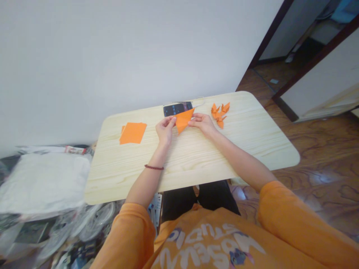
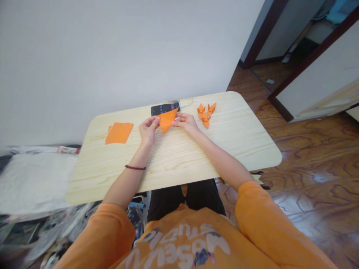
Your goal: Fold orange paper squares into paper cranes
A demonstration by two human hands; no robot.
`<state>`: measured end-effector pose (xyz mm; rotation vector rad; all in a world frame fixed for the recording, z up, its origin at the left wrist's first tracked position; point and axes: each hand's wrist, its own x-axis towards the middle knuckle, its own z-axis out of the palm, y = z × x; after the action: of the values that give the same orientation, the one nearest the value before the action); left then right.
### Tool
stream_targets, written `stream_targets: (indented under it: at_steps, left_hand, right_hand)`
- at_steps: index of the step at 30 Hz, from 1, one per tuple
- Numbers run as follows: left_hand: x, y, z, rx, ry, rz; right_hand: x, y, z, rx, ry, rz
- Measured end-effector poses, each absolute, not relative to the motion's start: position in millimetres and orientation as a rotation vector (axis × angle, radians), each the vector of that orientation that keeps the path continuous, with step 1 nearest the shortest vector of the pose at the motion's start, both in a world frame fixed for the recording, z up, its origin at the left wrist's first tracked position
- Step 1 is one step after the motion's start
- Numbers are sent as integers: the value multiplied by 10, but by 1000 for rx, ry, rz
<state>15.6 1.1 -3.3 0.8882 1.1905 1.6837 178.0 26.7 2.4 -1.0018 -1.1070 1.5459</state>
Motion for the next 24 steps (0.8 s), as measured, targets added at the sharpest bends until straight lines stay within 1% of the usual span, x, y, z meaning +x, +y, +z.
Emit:
stream_targets:
  at_steps: [9,19,24]
  left_hand:
    - [187,0,-34,857,1210,1662]
    - [183,21,-67,832,1196,1666]
    - [193,0,-66,842,1218,1601]
  right_hand:
    - [1745,235,-5,-1033,-1103,1520]
    - [1758,250,-11,-979,-1051,1570]
    - [1764,286,-60,-1021,-1060,1496]
